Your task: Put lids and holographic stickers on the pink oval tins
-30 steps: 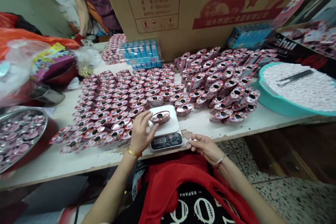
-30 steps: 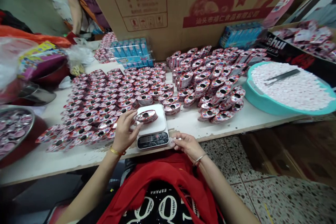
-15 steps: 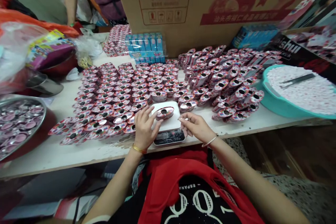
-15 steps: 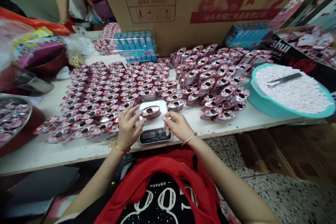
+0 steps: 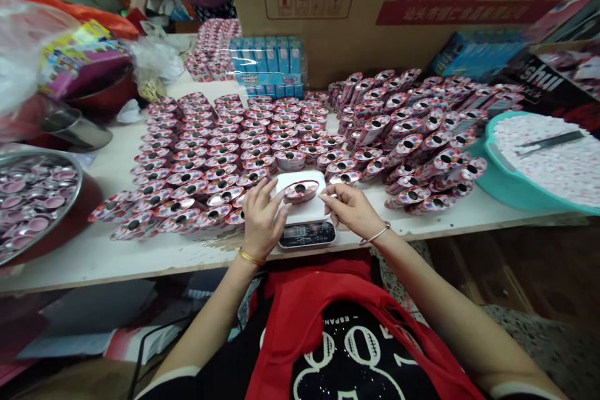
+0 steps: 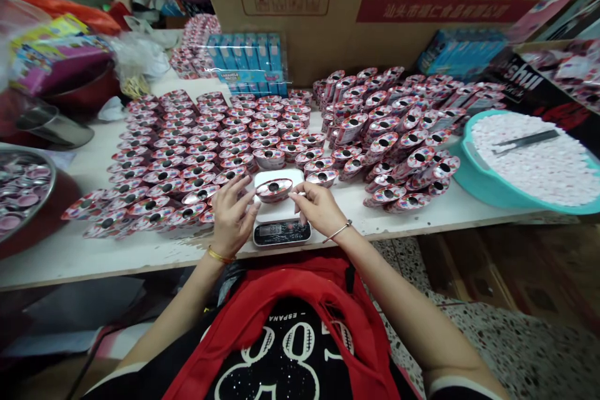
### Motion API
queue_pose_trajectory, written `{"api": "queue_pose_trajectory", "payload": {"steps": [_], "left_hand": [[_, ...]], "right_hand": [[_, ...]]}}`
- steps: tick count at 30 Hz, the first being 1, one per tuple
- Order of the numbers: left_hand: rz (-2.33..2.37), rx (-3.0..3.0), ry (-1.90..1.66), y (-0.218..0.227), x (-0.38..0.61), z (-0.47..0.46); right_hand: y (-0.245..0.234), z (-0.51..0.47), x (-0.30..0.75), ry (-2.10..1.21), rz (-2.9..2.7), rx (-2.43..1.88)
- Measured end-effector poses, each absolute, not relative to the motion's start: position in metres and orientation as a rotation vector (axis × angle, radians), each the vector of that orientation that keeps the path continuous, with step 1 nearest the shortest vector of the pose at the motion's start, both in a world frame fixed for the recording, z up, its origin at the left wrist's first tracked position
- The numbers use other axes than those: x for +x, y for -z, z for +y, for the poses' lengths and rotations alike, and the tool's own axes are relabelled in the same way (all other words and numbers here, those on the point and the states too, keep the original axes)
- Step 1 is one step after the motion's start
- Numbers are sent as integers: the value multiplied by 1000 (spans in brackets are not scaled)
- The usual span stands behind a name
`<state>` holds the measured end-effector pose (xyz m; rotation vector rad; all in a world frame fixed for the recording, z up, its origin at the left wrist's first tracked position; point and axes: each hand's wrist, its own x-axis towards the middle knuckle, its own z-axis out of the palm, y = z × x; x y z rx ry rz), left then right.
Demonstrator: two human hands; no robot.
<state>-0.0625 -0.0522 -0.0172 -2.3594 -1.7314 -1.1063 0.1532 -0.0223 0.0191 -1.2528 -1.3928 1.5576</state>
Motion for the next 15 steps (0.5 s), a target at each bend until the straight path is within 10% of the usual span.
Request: {"api": "queue_pose_trajectory", "payload": {"steps": [15], "left_hand": [[-1756,-2391,1146,7,-52,-37]], "right_hand": [[-18,-35,166,-1633,-1195,-1298]]}}
